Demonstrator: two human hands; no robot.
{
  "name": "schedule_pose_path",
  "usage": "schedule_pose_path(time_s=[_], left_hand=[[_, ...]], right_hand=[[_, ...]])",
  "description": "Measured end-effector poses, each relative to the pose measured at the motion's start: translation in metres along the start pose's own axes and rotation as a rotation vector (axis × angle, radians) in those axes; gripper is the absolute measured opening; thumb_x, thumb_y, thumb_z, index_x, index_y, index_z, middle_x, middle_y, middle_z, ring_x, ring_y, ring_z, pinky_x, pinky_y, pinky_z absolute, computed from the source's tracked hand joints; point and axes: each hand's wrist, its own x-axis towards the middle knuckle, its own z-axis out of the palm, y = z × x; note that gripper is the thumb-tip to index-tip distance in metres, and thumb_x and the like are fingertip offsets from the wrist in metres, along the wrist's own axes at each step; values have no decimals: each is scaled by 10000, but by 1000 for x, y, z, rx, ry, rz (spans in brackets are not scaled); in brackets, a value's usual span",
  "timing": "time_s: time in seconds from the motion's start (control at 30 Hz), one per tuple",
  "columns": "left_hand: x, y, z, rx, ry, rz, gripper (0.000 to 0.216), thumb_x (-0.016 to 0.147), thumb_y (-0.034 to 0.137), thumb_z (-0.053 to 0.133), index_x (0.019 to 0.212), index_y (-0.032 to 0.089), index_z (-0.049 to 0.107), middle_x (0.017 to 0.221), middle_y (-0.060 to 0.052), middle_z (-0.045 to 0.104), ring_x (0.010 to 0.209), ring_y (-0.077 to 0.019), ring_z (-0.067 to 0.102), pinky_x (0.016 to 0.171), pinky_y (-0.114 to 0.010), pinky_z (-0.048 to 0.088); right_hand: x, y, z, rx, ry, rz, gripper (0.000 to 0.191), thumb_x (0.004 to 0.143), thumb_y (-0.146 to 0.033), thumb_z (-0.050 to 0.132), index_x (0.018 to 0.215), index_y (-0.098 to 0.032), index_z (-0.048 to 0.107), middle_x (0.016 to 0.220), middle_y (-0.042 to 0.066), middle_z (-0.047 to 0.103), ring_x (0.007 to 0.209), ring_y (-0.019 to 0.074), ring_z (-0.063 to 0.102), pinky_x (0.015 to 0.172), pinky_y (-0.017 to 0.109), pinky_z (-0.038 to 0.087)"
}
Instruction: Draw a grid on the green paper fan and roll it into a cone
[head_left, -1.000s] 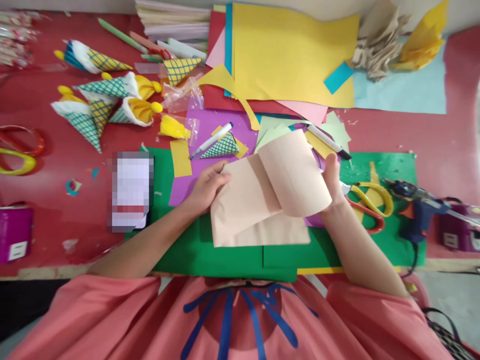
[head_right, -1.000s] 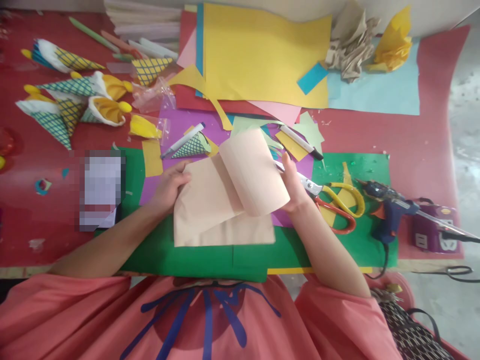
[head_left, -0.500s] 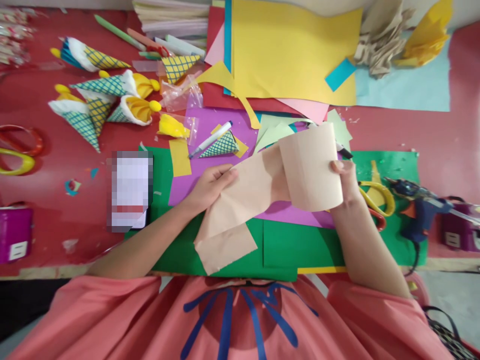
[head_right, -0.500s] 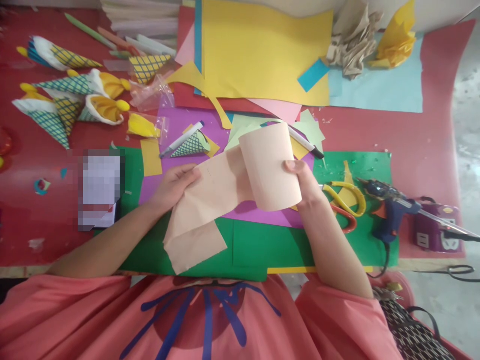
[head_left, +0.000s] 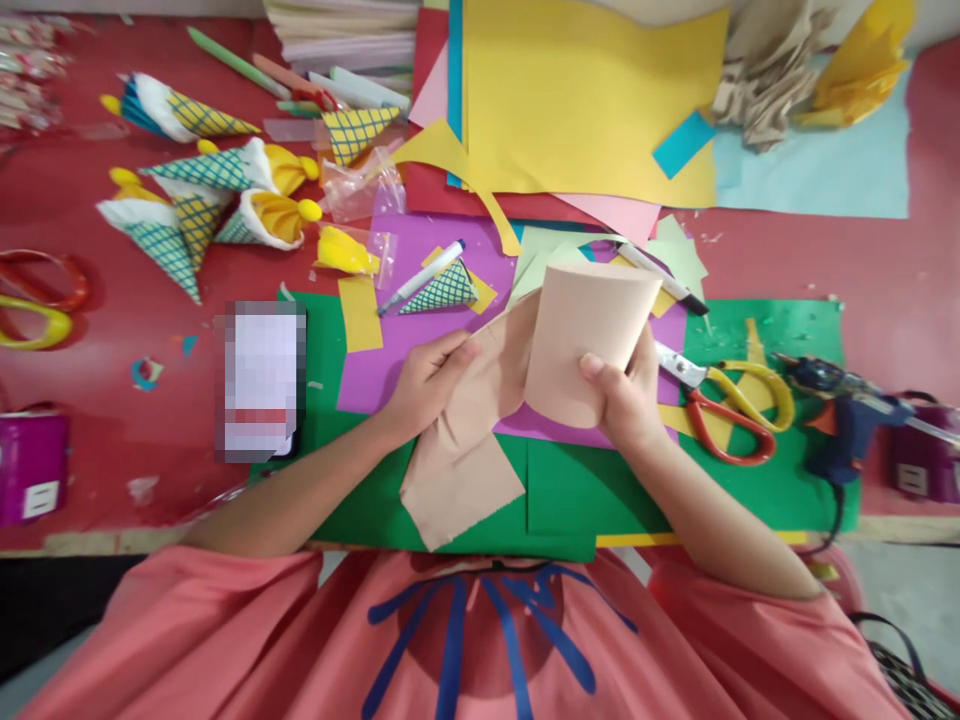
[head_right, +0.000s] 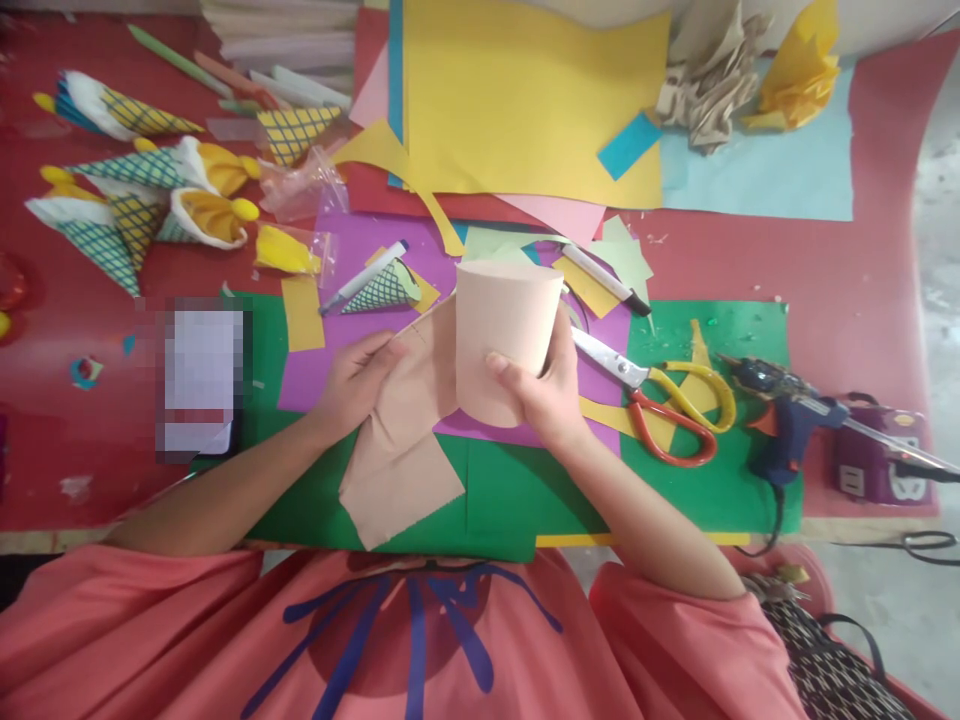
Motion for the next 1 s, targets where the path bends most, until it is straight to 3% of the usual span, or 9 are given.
schedule_pose_path(time_s=[0.33, 0.43, 0.77, 1.0], left_hand=[[-2, 3, 2, 50, 26, 8, 382, 920, 403, 471, 618, 185, 382, 583, 45, 306, 545, -80, 316, 487, -208, 281], [-4, 6, 3, 82, 48, 6, 369, 919, 417, 464, 634, 186, 428, 588, 42, 346, 553, -84, 340, 505, -210, 307], [-13, 7, 4, 206, 150, 96, 350, 927, 448, 429, 720, 194, 551, 516, 51, 383, 485, -86, 360, 483, -216, 304], [-14, 2, 5, 89, 228, 73, 362, 898, 484, 483, 689, 201, 567, 531, 42, 402, 500, -90, 374, 475, -222, 308]], right_hand=[[-17, 2, 16, 53, 129, 28, 597, 639, -498, 699, 1150, -306, 458, 1095, 35, 573, 996, 240, 569, 878, 430, 505], [-22, -4, 20, 52, 137, 71, 553, 668, -479, 673, 1148, -323, 445, 1099, 30, 565, 1002, 238, 570, 899, 417, 501], [-34, -3, 32, 124, 135, 116, 659, 692, -522, 613, 1273, -336, 364, 1139, 58, 571, 1029, 265, 579, 901, 446, 496], [-36, -3, 32, 186, 136, 121, 650, 699, -568, 570, 1268, -313, 387, 1090, 72, 598, 975, 268, 604, 862, 449, 511]])
